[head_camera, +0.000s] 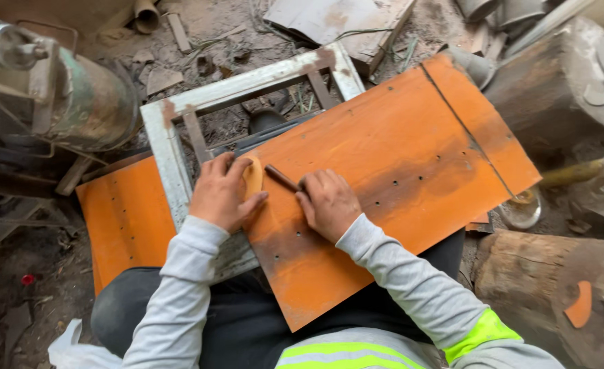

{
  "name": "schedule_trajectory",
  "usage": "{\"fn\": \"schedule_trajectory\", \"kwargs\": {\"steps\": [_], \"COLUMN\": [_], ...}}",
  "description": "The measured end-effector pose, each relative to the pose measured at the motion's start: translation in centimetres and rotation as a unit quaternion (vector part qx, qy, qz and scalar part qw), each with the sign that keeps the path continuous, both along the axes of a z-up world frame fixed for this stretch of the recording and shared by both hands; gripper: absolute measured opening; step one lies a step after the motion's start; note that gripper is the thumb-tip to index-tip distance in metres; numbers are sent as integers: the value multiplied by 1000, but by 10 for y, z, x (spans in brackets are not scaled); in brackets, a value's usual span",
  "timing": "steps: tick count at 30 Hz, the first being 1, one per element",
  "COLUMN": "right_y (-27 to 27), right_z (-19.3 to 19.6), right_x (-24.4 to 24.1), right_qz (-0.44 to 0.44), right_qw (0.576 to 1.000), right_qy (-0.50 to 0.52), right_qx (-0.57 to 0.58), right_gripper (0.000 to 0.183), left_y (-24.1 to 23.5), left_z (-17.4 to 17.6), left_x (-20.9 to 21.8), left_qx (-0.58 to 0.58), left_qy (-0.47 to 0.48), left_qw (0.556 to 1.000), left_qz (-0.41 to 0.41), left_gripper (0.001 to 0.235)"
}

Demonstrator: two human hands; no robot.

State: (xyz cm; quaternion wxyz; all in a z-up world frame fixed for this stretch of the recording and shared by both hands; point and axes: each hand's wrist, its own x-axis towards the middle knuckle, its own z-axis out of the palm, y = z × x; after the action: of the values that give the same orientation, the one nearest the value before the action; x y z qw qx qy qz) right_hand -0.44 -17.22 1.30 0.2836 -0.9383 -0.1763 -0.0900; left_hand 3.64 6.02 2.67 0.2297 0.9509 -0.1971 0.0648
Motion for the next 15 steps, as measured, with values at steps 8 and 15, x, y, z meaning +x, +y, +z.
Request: {"fn": "schedule_trajectory", "kwargs": {"steps": [8, 15], "right_y": [-24, -32], "right_z": [2, 7], "right_x": [32, 27], "right_qz": [-53, -61], "right_qw": [975, 937], "right_qy": [47, 131], "right_qx": [212, 318], "right_gripper": [12, 15], "left_y": [32, 25], "left_z": [-18, -14], "left_x": [15, -32], "left_qx": [-116, -47], "left_qy": [115, -27], "left_qw": [979, 992], "left_qz": [122, 113], "left_gripper": [45, 60]}}
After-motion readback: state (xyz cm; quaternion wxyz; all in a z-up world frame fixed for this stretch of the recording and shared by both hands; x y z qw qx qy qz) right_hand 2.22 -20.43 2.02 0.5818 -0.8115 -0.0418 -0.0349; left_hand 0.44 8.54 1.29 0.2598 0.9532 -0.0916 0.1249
